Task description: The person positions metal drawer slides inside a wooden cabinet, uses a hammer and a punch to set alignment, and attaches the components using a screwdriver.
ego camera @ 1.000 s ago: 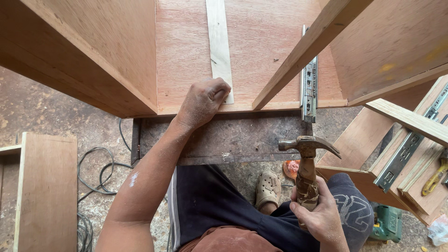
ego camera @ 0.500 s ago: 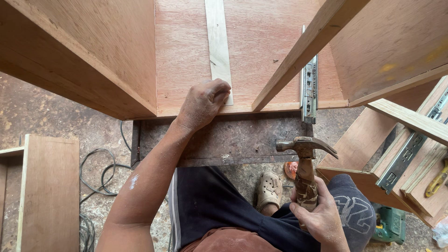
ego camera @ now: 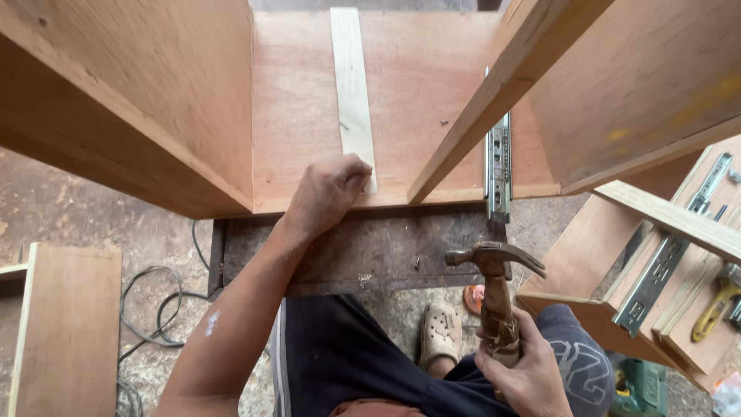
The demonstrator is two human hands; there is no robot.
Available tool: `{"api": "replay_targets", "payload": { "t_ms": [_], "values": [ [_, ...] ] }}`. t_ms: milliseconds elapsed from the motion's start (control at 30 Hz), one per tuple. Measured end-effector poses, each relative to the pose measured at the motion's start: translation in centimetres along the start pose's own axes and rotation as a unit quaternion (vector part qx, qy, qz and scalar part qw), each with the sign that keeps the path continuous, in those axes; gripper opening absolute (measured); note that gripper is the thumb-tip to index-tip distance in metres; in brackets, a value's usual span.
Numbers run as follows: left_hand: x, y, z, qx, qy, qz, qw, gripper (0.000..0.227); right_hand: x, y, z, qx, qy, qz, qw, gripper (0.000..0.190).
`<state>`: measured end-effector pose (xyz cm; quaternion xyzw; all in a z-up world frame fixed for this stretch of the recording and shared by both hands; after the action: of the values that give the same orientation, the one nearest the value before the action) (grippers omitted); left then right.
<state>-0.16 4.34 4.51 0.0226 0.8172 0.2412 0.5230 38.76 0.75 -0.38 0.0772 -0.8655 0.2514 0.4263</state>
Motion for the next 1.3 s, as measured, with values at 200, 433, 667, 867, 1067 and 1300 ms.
{"api": "replay_targets", "payload": {
  "t_ms": [200, 433, 667, 867, 1067, 1300],
  "values": [
    [1.7, -1.9, 1.0, 0.015, 0.036, 0.012, 0.999, 0.001, 0.2, -1.6, -0.3, -0.009, -0.040, -0.007, 0.999, 0.069],
    [1.9, -1.6, 0.9, 0.026, 0.038, -0.010, 0.999, 0.003, 0.3, -1.0, -0.2, -0.005, -0.092, -0.003, 0.996, 0.073],
    [1.0, -1.4, 0.9, 0.023, 0.037, 0.004, 0.999, 0.005, 0.3, -0.5, -0.4, -0.001, -0.088, -0.021, 0.996, 0.076],
    [0.8, -1.3, 1.1, 0.026, 0.040, -0.017, 0.999, 0.004, 0.0, 0.0, -0.6, 0.006, -0.062, -0.033, 0.998, 0.072],
    [1.2, -1.6, 0.8, 0.023, 0.055, -0.009, 0.998, 0.004, -0.4, 0.3, -0.6, 0.009, -0.091, -0.005, 0.996, 0.073],
    [2.7, -1.8, 1.2, 0.032, 0.028, 0.010, 0.999, 0.022, 3.8, 0.5, -0.9, 0.001, -0.132, -0.104, 0.986, 0.084]
  ]
}}
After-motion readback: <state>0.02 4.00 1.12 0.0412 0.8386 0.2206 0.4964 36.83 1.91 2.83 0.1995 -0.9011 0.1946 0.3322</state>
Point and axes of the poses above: each hand's wrist, its own y-axis towards the middle knuckle, its own z-axis out of the palm, x = y × z, the point moved 4 cm from there along y, towards the middle knuckle, and after that the axes turned 13 degrees about -y, right-handed, at the moved point
